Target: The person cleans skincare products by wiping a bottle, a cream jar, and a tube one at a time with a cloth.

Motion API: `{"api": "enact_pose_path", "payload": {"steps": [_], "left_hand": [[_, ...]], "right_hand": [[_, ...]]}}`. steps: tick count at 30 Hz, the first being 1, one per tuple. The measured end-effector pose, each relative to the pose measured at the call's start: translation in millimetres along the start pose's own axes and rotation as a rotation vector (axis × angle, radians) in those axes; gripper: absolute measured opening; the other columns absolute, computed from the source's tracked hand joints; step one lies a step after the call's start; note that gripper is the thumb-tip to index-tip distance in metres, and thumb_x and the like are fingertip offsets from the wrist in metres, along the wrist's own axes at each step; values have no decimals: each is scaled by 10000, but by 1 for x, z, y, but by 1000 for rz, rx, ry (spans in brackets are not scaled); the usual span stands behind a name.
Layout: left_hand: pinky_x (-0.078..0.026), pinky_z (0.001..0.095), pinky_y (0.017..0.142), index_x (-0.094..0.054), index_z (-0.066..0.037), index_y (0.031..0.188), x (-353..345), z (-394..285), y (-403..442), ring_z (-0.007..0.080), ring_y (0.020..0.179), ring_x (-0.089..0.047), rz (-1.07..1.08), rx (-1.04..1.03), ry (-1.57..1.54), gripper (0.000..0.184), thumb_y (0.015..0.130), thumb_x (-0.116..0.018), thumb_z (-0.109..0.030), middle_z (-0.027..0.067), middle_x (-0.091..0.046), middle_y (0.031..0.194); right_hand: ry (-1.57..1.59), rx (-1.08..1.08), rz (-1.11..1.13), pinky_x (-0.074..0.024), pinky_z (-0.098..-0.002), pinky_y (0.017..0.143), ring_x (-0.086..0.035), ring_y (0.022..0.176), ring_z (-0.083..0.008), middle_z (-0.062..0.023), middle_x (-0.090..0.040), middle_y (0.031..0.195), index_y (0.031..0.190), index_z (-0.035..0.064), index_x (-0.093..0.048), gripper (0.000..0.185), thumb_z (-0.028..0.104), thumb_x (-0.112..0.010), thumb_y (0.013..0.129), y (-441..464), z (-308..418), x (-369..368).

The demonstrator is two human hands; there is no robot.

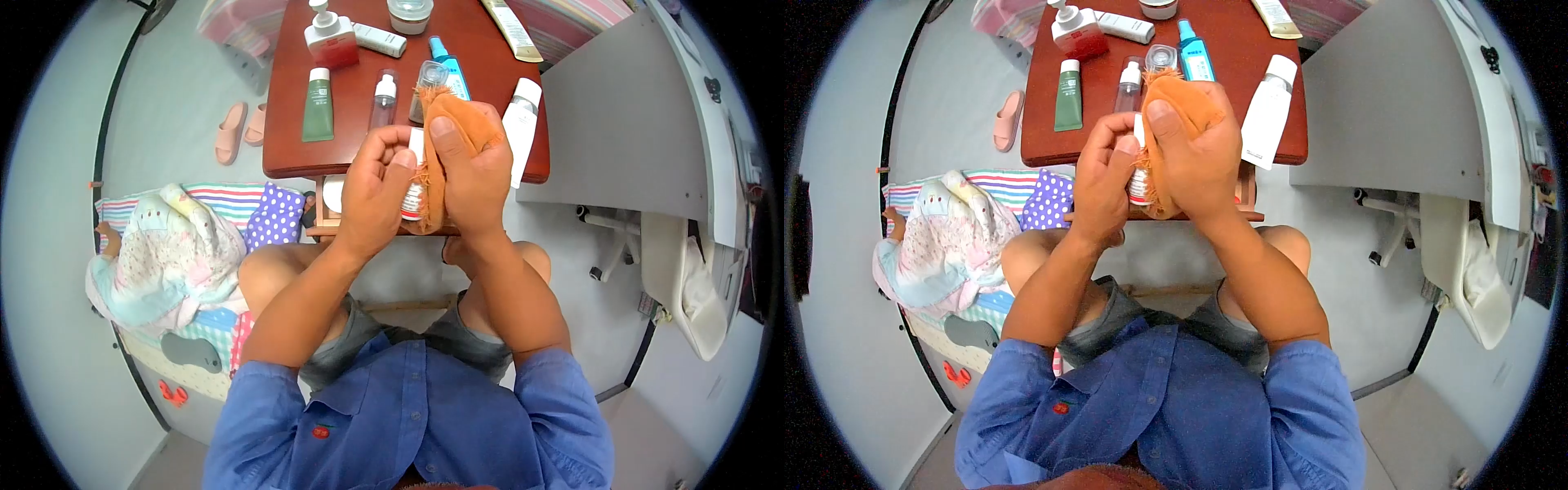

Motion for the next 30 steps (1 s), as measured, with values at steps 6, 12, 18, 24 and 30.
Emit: {"api": "enact_pose_path", "payload": {"steps": [6,12,18,24,30], "left_hand": [[-503,243,794,-587,50,1209,35,-11,26,82,876,-604,-153,-5,-94,275,1009,-539,-133,62,-661,1023],[-501,251,825,-612,30,1169,29,-14,20,92,899,-607,-93,20,7,266,1014,-504,-157,68,-666,1040],[-491,247,863,-560,9,1232,1,7,1,66,951,-582,-11,136,-312,280,1009,-614,-150,70,-645,1071],[-515,306,861,-609,15,1240,43,-4,23,152,952,-632,-334,108,-228,388,1108,-388,-276,86,-664,1089],[-511,299,868,-617,30,1237,19,-4,8,148,967,-641,-104,3,60,365,1078,-403,-219,90,-676,1092]], "right_hand": [[-88,44,78,-540,-341,786,-669,867,-177,-99,-685,957,1137,1,-565,299,190,-698,948,-22,-21,-34],[-186,42,108,-542,-350,786,-688,878,-199,-152,-683,932,1069,-12,-571,228,143,-665,930,-24,-1,-35],[-32,49,-16,-537,-318,791,-672,874,-183,-106,-683,962,1055,1,-617,213,107,-690,884,-7,9,-10],[-223,141,207,-533,-358,818,-675,901,-265,-148,-662,953,1041,3,-636,245,69,-702,815,-34,4,-42],[-176,100,102,-528,-313,808,-657,897,-182,-103,-667,987,1064,11,-631,215,63,-693,864,-15,12,-24]]}}
Point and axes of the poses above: each hand's wrist, its own y-axis towards the middle knuckle, its own x-axis out of the back of the hand, z = x × y, the point moved 5 cm from there along y, towards the middle knuckle
